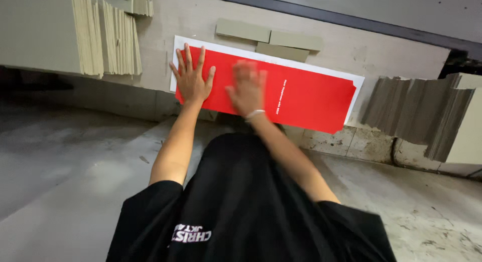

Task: The person repeatedly stacks beige paper sheets on a white tray and then places a red sheet on top. They smooth the red sheet with both hands before removing it to repeat the stacking process with more beige sheets.

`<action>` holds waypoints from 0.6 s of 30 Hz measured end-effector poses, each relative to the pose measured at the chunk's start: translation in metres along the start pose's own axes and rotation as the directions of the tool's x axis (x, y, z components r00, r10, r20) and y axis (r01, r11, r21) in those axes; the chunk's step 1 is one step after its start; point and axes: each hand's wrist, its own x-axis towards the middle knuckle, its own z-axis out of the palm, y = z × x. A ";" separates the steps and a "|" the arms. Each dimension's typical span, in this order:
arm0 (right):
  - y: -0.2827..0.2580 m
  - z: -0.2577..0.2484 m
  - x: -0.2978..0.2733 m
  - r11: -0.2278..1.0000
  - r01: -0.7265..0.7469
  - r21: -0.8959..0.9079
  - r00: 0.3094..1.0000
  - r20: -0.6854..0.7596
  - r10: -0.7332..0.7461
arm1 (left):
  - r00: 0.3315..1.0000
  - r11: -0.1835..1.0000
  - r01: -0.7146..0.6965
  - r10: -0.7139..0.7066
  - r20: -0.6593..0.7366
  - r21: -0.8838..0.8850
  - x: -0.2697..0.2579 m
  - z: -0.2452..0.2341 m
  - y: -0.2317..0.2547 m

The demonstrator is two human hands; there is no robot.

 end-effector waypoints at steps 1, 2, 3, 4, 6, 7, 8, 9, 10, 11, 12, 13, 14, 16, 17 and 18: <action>-0.007 0.002 0.002 1.000 -0.005 -0.002 1.000 -0.002 0.005 | 1.000 1.000 -0.005 0.005 0.000 -0.001 0.001 0.000 -0.001; -0.013 0.004 0.003 0.999 0.043 -0.004 0.999 -0.024 -0.043 | 1.000 1.000 0.011 -0.011 0.006 -0.016 0.001 0.000 0.000; -0.019 0.005 0.004 0.996 0.091 -0.008 0.995 -0.045 -0.091 | 1.000 0.999 0.027 -0.027 0.012 -0.031 0.001 0.001 0.000; 0.015 -0.006 -0.008 0.996 0.088 -0.011 0.995 -0.040 -0.088 | 1.000 0.999 0.026 -0.025 0.017 -0.035 0.001 0.003 -0.001; 0.081 -0.030 -0.031 0.981 -0.004 0.192 0.983 -0.180 0.039 | 1.000 0.998 0.025 -0.024 0.012 -0.063 0.002 0.007 -0.005; 0.116 -0.047 -0.045 0.982 0.001 0.188 0.983 -0.180 0.033 | 1.000 0.997 0.029 -0.029 0.008 -0.066 0.003 0.006 -0.004; 0.149 -0.064 -0.061 0.993 -0.098 0.063 0.957 -0.269 0.112 | 1.000 0.998 0.019 -0.019 -0.004 -0.062 0.002 0.005 -0.005; 0.182 -0.082 -0.077 0.977 -0.207 -0.053 0.914 -0.366 0.173 | 1.000 0.998 0.009 -0.010 -0.017 -0.058 -0.001 0.004 -0.004; 0.199 -0.082 -0.085 0.978 -0.202 -0.054 0.911 -0.378 0.167 | 0.999 0.998 0.007 -0.009 -0.031 -0.059 0.001 0.004 -0.004; 0.217 -0.083 -0.093 0.965 -0.246 -0.092 0.950 -0.223 0.220 | 0.999 0.999 0.010 -0.011 -0.032 -0.045 0.002 0.003 -0.002; 0.232 -0.084 -0.110 0.948 -0.288 -0.138 0.957 -0.056 0.283 | 1.000 0.999 0.009 -0.010 -0.021 -0.032 -0.003 0.003 -0.001; 0.226 -0.088 -0.118 0.946 -0.292 -0.139 0.956 -0.059 0.287 | 1.000 0.999 0.004 -0.005 -0.022 -0.033 -0.010 0.000 0.003; 0.223 -0.090 -0.116 0.937 -0.327 -0.121 0.945 -0.048 0.323 | 0.998 1.000 0.024 -0.025 -0.055 -0.011 -0.010 -0.004 0.006; 0.207 -0.091 -0.115 0.928 -0.359 -0.098 0.934 -0.040 0.356 | 0.995 0.999 0.045 -0.043 -0.094 0.012 -0.018 -0.005 0.018; 0.194 -0.089 -0.116 0.953 -0.299 -0.057 0.953 -0.080 0.294 | 0.988 0.998 -0.061 0.057 -0.142 -0.027 -0.026 -0.001 0.027; 0.182 -0.087 -0.118 0.972 -0.234 -0.019 0.965 -0.122 0.230 | 0.969 0.984 -0.168 0.153 -0.192 -0.062 -0.034 0.003 0.037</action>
